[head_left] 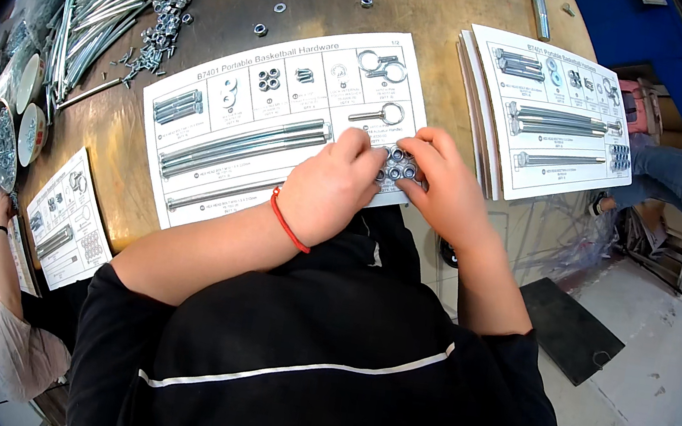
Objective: The person sorts various metal hardware components, including nuts, bolts, and washers, from a large pile on a table. They place the items onto a printed instruction sheet, aligning them with the corresponding diagrams. The person repeatedly picks up the sheet to inspect the arrangement and then places it back down to continue sorting.
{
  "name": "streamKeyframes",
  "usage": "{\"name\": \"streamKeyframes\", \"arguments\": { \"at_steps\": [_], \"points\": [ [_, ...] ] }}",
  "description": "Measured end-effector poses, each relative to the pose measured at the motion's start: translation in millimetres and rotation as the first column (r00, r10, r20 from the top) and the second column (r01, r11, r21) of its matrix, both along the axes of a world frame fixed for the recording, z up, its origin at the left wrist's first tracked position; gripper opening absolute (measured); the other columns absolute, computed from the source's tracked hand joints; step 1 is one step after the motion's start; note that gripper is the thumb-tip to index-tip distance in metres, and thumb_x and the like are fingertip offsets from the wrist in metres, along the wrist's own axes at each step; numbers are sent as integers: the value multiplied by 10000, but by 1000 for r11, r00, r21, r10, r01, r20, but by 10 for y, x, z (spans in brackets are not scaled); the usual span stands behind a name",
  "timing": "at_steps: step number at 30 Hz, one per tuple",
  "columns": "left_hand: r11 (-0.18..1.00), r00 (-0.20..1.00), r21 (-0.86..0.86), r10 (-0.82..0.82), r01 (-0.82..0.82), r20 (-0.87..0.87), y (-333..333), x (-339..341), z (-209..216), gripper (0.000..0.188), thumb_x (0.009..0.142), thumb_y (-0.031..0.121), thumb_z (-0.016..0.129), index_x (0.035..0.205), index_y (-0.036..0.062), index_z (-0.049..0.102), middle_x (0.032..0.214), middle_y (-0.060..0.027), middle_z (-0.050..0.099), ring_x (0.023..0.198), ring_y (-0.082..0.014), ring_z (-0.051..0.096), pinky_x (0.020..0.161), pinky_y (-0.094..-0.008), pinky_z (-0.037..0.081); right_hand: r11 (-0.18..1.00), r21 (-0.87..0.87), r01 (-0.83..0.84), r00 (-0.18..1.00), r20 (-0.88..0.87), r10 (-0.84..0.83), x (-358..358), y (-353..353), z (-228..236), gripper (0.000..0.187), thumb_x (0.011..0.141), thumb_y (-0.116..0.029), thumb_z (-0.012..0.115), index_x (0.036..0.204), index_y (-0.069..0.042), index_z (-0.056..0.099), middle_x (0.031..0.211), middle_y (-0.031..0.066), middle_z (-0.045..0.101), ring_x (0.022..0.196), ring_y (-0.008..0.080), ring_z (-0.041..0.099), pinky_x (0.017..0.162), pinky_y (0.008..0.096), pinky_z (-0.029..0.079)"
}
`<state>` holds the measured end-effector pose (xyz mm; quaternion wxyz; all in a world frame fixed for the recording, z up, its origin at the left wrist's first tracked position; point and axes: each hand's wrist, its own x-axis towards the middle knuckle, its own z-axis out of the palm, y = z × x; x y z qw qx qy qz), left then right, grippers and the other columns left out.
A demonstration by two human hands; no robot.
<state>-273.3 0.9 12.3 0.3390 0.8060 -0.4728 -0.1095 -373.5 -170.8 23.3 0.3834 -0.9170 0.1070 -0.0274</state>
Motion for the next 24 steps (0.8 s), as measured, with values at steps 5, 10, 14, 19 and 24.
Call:
{"name": "streamKeyframes", "arguments": {
  "at_steps": [5,10,14,19,24],
  "points": [
    [1000,1000,15,3,-4,30,-34,111,-153,426,762,141,784,1137,25,618,1080,-135,574,834,-312,649,726,-394,550,993,-10,-115,991,73,115,88,-123,-184,397,727,32,754,1099,-15,624,1097,97,566,784,239,601,686,333,501],
    [1000,999,4,13,-13,-53,53,266,100,545,738,205,825,1210,35,612,1100,-146,578,854,-307,650,777,-374,553,998,56,4,1000,8,-4,244,-61,102,438,729,21,762,1145,-19,632,1116,97,582,772,224,594,680,315,495],
    [969,969,-14,247,-248,-27,104,1212,269,509,775,256,790,1200,30,624,1062,-178,604,1012,-356,615,884,-402,516,987,46,152,988,20,-153,801,-29,388,404,810,-83,729,1195,-18,622,1200,139,594,1053,305,616,864,400,501],
    [788,780,96,570,-608,257,-78,2635,-153,617,789,330,765,1271,-4,573,1284,-217,569,1186,-383,540,1024,-429,453,942,-193,273,956,163,-244,2375,-267,-226,498,840,-215,692,1270,6,574,1262,207,564,1235,395,499,1043,459,416],
    [659,638,7,724,-752,261,-365,2860,-352,679,753,315,790,1313,32,530,1357,-250,478,1238,-459,459,1035,-507,429,921,-267,283,955,170,-244,3407,16,-424,538,752,-122,665,1278,-38,586,1280,237,531,1215,444,471,1038,473,414]
  ]
}}
